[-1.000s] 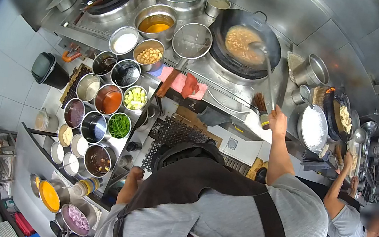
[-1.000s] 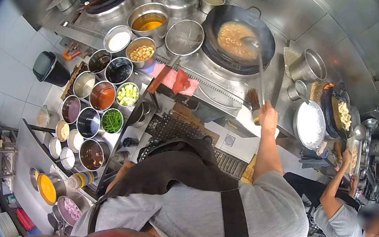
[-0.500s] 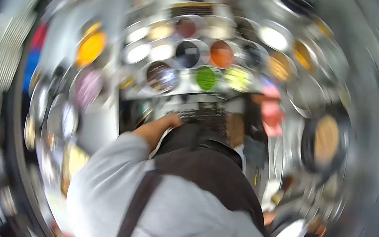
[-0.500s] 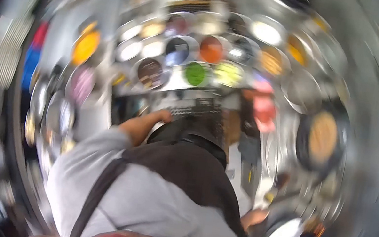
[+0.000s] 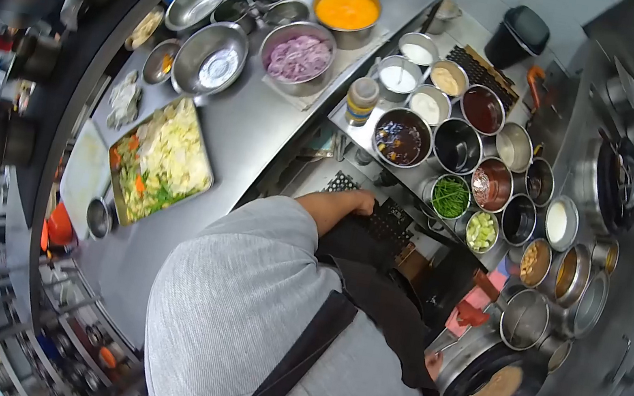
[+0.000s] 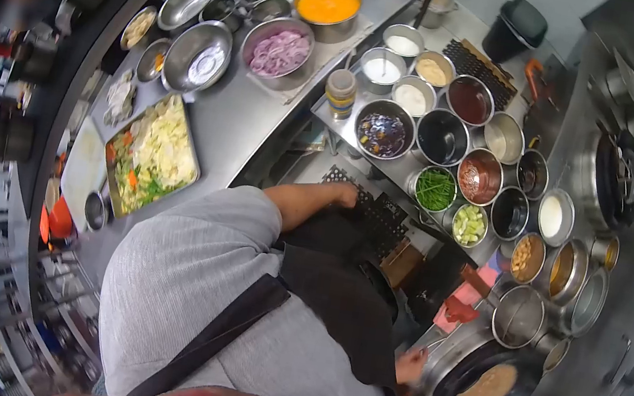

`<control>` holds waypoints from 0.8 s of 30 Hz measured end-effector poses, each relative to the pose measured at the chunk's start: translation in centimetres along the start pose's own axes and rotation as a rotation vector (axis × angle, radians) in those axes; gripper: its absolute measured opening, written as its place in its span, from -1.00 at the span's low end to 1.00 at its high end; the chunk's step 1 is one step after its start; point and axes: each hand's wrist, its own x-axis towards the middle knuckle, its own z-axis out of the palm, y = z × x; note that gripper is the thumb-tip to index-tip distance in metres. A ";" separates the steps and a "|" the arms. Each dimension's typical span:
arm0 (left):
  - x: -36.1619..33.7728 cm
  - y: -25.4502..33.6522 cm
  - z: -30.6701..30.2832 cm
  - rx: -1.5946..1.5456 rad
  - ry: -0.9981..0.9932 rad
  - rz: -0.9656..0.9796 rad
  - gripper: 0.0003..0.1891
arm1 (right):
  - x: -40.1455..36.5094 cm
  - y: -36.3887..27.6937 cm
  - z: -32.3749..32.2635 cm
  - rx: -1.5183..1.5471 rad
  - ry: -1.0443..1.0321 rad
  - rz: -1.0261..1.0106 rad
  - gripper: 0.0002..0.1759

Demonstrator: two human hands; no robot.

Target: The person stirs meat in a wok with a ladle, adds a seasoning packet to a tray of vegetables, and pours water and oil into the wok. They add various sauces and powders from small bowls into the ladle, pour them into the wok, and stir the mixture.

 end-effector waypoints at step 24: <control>-39.3 -14.8 8.5 -2.095 2.158 -0.948 -0.75 | 17.5 -18.4 5.9 0.096 -0.964 -0.766 -0.66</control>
